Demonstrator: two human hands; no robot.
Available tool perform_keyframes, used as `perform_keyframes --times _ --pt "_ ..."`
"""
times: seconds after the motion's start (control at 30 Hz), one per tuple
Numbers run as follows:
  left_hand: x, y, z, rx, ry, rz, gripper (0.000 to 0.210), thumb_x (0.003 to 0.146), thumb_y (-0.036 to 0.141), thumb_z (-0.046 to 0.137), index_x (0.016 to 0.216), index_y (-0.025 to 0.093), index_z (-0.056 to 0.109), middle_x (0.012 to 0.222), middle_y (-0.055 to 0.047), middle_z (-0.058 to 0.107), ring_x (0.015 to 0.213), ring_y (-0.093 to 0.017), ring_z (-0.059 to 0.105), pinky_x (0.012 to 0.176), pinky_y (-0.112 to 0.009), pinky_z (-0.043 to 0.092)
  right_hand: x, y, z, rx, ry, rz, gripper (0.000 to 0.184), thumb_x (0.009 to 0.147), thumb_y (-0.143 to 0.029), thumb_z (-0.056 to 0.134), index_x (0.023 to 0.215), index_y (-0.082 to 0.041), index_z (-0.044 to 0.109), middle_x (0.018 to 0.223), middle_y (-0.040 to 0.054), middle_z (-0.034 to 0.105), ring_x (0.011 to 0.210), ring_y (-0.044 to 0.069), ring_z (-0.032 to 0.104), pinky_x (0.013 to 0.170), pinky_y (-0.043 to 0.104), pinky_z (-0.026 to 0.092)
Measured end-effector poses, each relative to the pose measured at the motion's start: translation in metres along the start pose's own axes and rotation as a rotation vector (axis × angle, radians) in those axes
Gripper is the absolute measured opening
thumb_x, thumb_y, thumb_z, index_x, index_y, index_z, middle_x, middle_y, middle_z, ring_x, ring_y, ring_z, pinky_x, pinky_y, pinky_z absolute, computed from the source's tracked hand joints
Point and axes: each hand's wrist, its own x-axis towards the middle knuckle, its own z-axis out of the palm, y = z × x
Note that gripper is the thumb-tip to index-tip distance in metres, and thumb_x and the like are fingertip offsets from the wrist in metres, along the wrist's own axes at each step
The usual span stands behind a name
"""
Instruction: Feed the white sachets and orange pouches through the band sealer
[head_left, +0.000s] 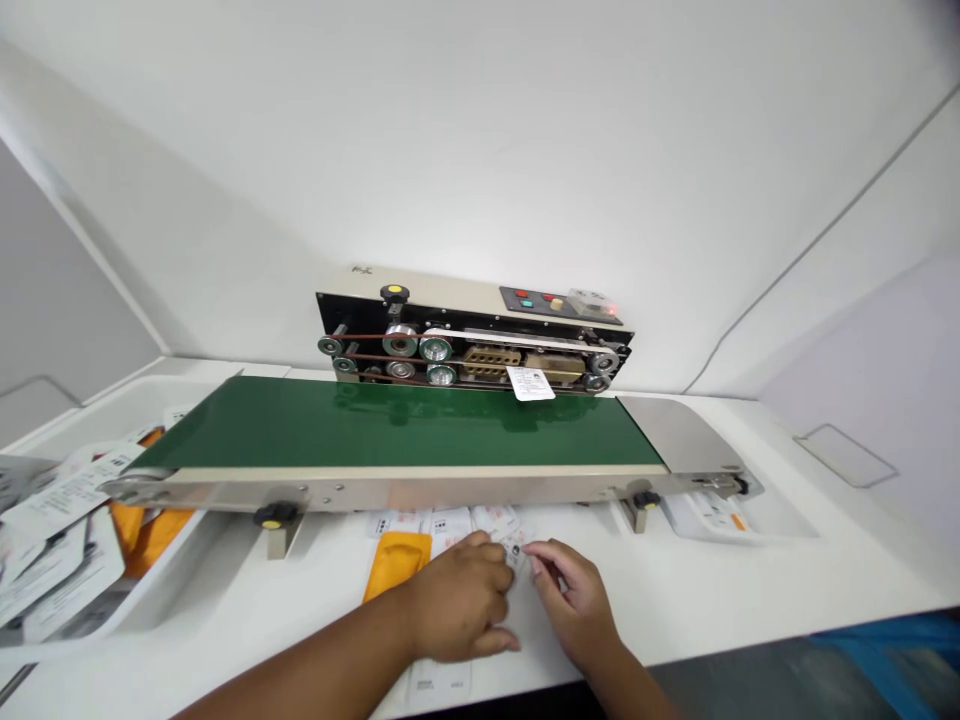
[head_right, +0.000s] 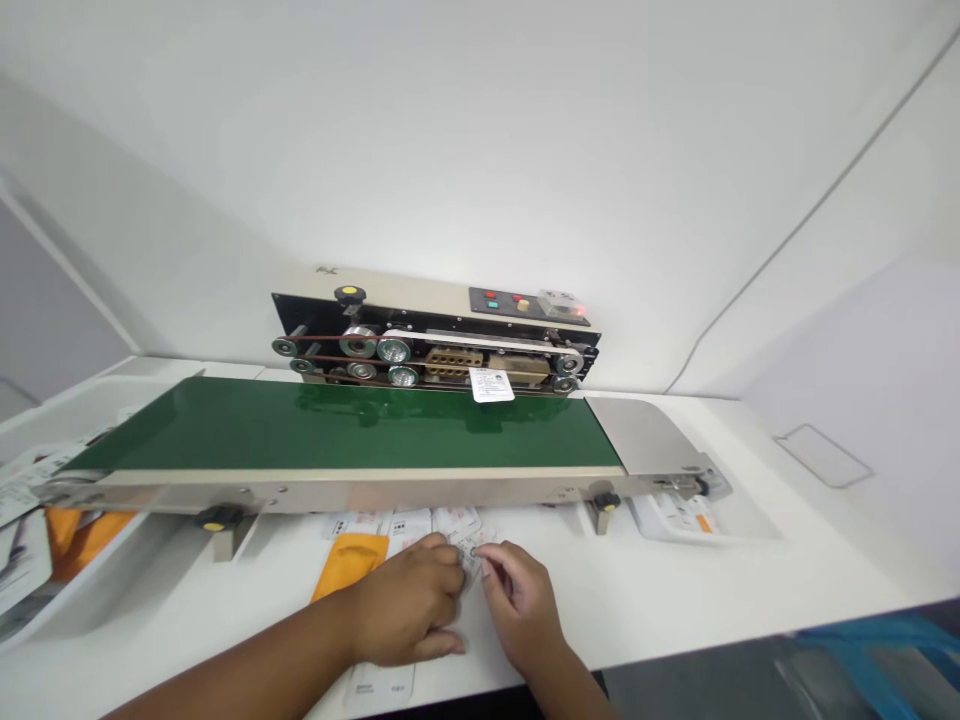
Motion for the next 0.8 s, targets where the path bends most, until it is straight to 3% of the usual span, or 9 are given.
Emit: perform_keyframes --times 0.07,0.17,0.3,0.37,0.47,0.57,0.7,0.8 --pt "0.0 -0.001 0.001 -0.033 0.039 -0.01 0.044 0.082 0.052 0.078 0.061 0.019 0.06 0.065 -0.001 0.059 0.077 -0.02 0.053 0.078 -0.035 0.037 0.0 -0.001 -0.001 0.009 -0.015 -0.016 0.023 0.1 -0.03 0.052 0.106 -0.023 0.073 0.083 0.0044 0.071 0.069 0.017 0.064 0.064 0.027 0.051" --pt "0.0 -0.001 -0.004 -0.109 0.174 -0.076 0.045 0.094 0.045 0.064 0.059 0.018 0.055 0.059 0.001 0.057 0.065 -0.016 0.051 0.074 -0.033 0.037 -0.003 -0.007 0.0 0.082 -0.057 -0.086 0.031 0.099 -0.045 0.054 0.113 -0.022 0.071 0.081 0.0047 0.068 0.07 0.019 0.063 0.065 0.029 0.051" --pt "-0.002 0.002 -0.016 -0.109 0.412 -0.23 0.043 0.104 0.028 0.042 0.063 0.019 0.053 0.056 0.002 0.053 0.053 -0.013 0.045 0.067 -0.031 0.036 -0.004 -0.02 0.013 0.058 -0.188 -0.154 0.059 0.082 -0.065 0.071 0.121 -0.021 0.066 0.088 0.0068 0.07 0.076 0.023 0.064 0.068 0.032 0.051" --pt "-0.003 0.004 -0.019 -0.093 0.479 -0.276 0.045 0.104 0.026 0.04 0.062 0.018 0.051 0.055 0.002 0.051 0.052 -0.013 0.044 0.065 -0.03 0.035 -0.004 -0.025 0.023 -0.037 -0.238 -0.144 0.05 0.078 -0.056 0.077 0.11 -0.02 0.068 0.085 0.0058 0.07 0.074 0.022 0.062 0.067 0.032 0.049" --pt "-0.004 0.005 -0.02 -0.099 0.501 -0.301 0.048 0.104 0.029 0.042 0.058 0.018 0.046 0.053 0.002 0.049 0.051 -0.013 0.044 0.062 -0.029 0.034 -0.003 -0.028 0.037 -0.114 -0.228 -0.111 0.015 0.087 -0.036 0.067 0.089 -0.021 0.067 0.076 0.0036 0.066 0.071 0.02 0.06 0.067 0.031 0.047" --pt "-0.004 0.005 -0.022 -0.19 0.485 -0.342 0.043 0.101 0.037 0.048 0.063 0.019 0.054 0.059 0.0 0.057 0.056 -0.015 0.052 0.06 -0.028 0.036 -0.003 -0.023 0.039 0.021 -0.18 0.037 0.014 0.092 -0.03 0.06 0.089 -0.021 0.07 0.074 0.0023 0.066 0.066 0.016 0.057 0.064 0.028 0.046" --pt "-0.001 0.005 -0.027 -0.384 0.427 -0.471 0.018 0.093 0.034 0.062 0.1 0.02 0.07 0.091 -0.005 0.075 0.08 -0.019 0.067 0.073 -0.027 0.046 -0.005 -0.007 0.033 0.423 -0.027 0.391 0.031 0.092 -0.046 0.065 0.111 -0.021 0.068 0.072 -0.0003 0.065 0.055 0.013 0.053 0.05 0.023 0.043" --pt "0.002 0.003 -0.028 -0.515 0.365 -0.588 0.019 0.091 0.03 0.063 0.105 0.021 0.071 0.085 -0.003 0.072 0.07 -0.016 0.062 0.065 -0.025 0.044 -0.006 0.002 0.032 0.605 0.088 0.48 0.042 0.087 -0.051 0.071 0.115 -0.02 0.064 0.071 -0.0009 0.064 0.053 0.012 0.053 0.045 0.021 0.043"
